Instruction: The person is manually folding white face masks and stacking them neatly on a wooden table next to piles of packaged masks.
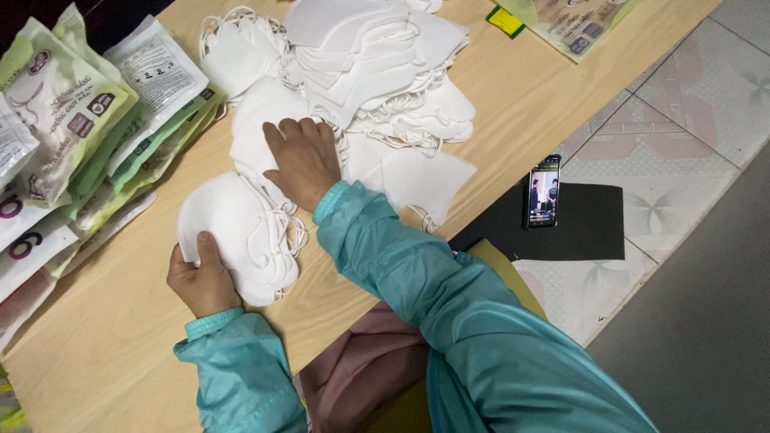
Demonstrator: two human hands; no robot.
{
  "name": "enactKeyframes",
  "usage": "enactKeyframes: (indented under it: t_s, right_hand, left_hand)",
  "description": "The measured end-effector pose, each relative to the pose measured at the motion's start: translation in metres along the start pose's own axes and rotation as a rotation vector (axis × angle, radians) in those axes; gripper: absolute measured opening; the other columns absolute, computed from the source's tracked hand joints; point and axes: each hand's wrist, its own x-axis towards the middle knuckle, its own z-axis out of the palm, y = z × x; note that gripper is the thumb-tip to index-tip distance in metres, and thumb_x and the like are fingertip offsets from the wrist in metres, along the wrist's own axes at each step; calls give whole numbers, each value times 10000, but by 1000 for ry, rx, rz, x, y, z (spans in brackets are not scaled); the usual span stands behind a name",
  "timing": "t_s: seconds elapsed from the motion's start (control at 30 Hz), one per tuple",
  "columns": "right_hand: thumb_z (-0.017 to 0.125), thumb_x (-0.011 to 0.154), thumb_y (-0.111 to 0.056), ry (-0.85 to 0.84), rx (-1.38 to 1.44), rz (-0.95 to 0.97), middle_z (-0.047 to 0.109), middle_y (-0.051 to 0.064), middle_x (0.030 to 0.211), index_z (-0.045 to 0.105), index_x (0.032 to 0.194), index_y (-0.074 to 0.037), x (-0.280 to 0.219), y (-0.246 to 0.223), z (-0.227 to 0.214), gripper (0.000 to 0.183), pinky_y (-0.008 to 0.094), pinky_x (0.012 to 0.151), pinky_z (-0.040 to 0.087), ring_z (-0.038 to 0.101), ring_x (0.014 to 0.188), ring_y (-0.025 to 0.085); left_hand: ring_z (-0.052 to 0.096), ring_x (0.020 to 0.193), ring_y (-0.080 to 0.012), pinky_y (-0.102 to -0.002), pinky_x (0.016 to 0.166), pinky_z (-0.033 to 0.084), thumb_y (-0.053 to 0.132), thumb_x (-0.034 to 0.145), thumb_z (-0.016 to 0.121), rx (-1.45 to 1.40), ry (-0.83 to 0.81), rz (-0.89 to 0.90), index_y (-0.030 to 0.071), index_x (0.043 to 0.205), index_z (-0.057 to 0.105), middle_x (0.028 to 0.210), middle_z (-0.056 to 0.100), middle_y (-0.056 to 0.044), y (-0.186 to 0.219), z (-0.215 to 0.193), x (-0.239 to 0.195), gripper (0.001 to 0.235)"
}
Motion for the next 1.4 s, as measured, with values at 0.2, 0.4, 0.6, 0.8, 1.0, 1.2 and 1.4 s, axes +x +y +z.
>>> enactKeyframes:
  t_s: [0.2, 0.4, 0.6, 0.8, 1.0, 1.2, 1.4]
  right_hand:
    - [735, 900, -251, 96, -34, -20, 672, 97, 1019, 684, 1214, -105, 4, 3, 10, 350, 509, 965, 350, 575, 1042, 288]
    - [666, 901, -153, 212, -68, -61, 659, 50, 846, 724, 978, -150, 12, 22, 47, 96, 497, 917, 362, 607, 921, 263]
    - [723, 974, -265, 212, 93, 151, 634, 211, 1266, 515, 1461, -34, -7, 10, -11, 578, 488, 1004, 316, 523, 1222, 351]
    - [740, 935, -154, 167, 79, 165, 705, 157, 1110, 514, 1465, -17, -3, 2, -10, 592, 492, 999, 294, 555, 1185, 332]
    - [699, 959, -165, 324, 99, 57, 711, 12, 896, 739, 1166, -128, 8, 23, 27, 215, 474, 1006, 295, 586, 1037, 211]
    - [698, 992, -34, 752, 675, -285, 681, 61, 1004, 735, 1177, -86, -3, 5, 3, 195, 364, 918, 515, 689, 999, 249]
    - [782, 915, -49, 498, 1083, -201, 713, 83, 965, 775, 1110, -117, -6, -25, 53, 207, 383, 915, 551, 701, 976, 223]
  left_hand:
    - [633, 722, -94, -215, 592, 569, 106, 1033, 704, -17, 43, -16, 65, 1102, 682, 874, 611, -38, -5, 2, 1, 83]
    - [650, 847, -152, -305, 699, 587, 70, 993, 729, -7, 71, 73, 49, 1112, 707, 979, 667, -122, -10, 3, 1, 123]
    - [596, 1194, -362, -500, 1052, 446, 20, 1005, 700, 90, 53, 237, -62, 1098, 693, 1293, 583, -210, 4, -1, -5, 124]
    - [557, 1272, -377, -491, 1088, 440, 17, 1013, 679, 106, 55, 331, -56, 1162, 690, 1325, 519, -166, 6, 0, -8, 166]
    - [593, 1230, -372, -460, 1038, 469, 12, 1028, 648, 140, 70, 469, -33, 1189, 691, 1256, 554, -167, 20, 2, -12, 173]
    - [678, 903, -217, -367, 735, 591, 33, 1033, 602, -118, 43, 82, 28, 1263, 634, 1029, 660, -141, -2, 3, -4, 232]
    - [683, 914, -162, -330, 827, 606, 290, 1106, 496, -383, -8, -111, 48, 1239, 585, 1025, 683, -99, 46, 20, -15, 291]
